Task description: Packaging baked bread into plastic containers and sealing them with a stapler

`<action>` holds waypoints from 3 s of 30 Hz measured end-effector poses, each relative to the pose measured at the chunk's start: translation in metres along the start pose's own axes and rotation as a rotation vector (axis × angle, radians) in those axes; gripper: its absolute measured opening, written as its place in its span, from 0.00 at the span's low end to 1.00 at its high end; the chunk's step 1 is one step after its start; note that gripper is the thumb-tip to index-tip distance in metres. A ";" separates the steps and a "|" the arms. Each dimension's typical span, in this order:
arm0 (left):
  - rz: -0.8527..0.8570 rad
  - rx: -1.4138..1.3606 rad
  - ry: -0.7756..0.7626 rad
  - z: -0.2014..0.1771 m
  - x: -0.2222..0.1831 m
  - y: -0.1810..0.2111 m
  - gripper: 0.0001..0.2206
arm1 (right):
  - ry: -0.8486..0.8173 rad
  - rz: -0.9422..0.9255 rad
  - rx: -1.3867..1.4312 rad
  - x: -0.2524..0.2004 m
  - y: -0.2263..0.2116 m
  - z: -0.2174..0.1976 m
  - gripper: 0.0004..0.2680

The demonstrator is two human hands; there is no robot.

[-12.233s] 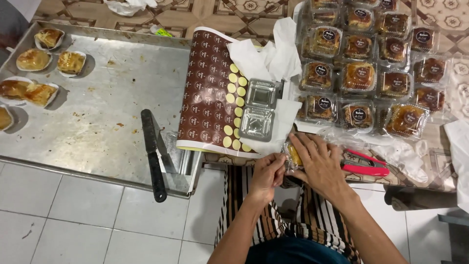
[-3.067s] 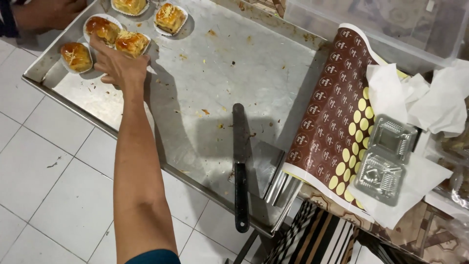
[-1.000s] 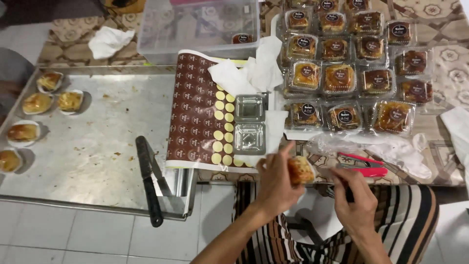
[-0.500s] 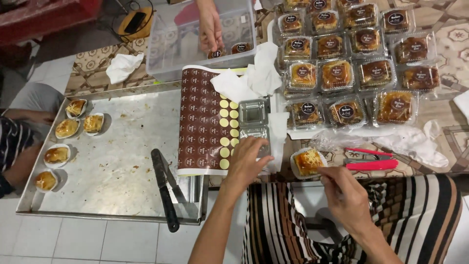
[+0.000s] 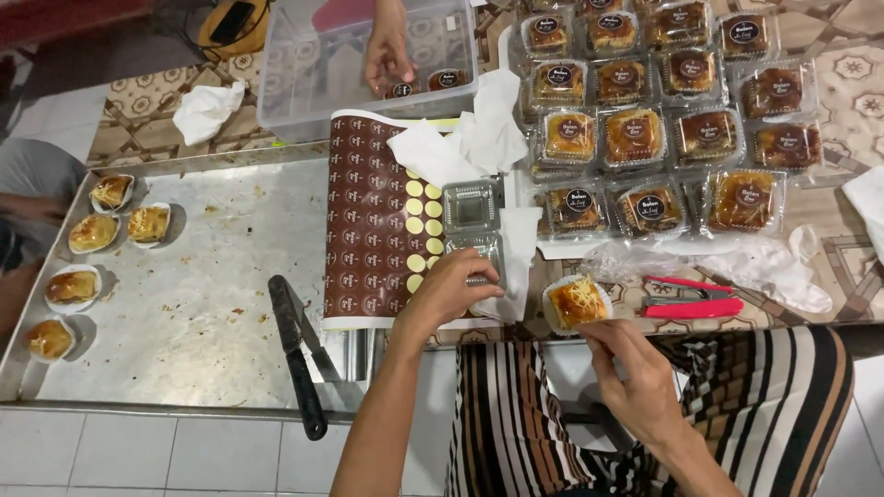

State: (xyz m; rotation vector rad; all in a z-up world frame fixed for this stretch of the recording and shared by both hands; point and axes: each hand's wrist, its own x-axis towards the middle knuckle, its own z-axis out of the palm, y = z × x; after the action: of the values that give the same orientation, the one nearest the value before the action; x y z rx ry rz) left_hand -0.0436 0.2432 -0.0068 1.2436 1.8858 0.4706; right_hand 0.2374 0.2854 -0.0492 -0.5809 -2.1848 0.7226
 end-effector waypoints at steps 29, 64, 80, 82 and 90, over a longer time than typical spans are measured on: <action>0.128 -0.090 0.050 0.015 0.014 -0.015 0.16 | -0.113 0.074 0.131 0.021 -0.019 0.021 0.11; 0.477 0.094 0.594 0.068 0.022 -0.045 0.10 | -0.298 -0.169 -0.482 0.221 0.117 0.189 0.08; 0.525 0.091 0.643 0.064 0.021 -0.041 0.11 | -0.177 -0.134 -0.466 0.221 0.114 0.188 0.03; 0.508 0.064 0.644 0.064 0.017 -0.036 0.10 | -0.163 -0.150 -0.443 0.224 0.107 0.184 0.03; 0.565 0.037 0.691 0.067 0.020 -0.043 0.11 | -0.145 -0.162 -0.167 0.229 0.044 0.132 0.04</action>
State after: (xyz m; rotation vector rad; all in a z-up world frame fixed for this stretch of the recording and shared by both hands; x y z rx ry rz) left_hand -0.0191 0.2335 -0.0845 1.8013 2.0569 1.3049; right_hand 0.0028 0.4132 -0.0347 -0.4395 -2.4109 0.5132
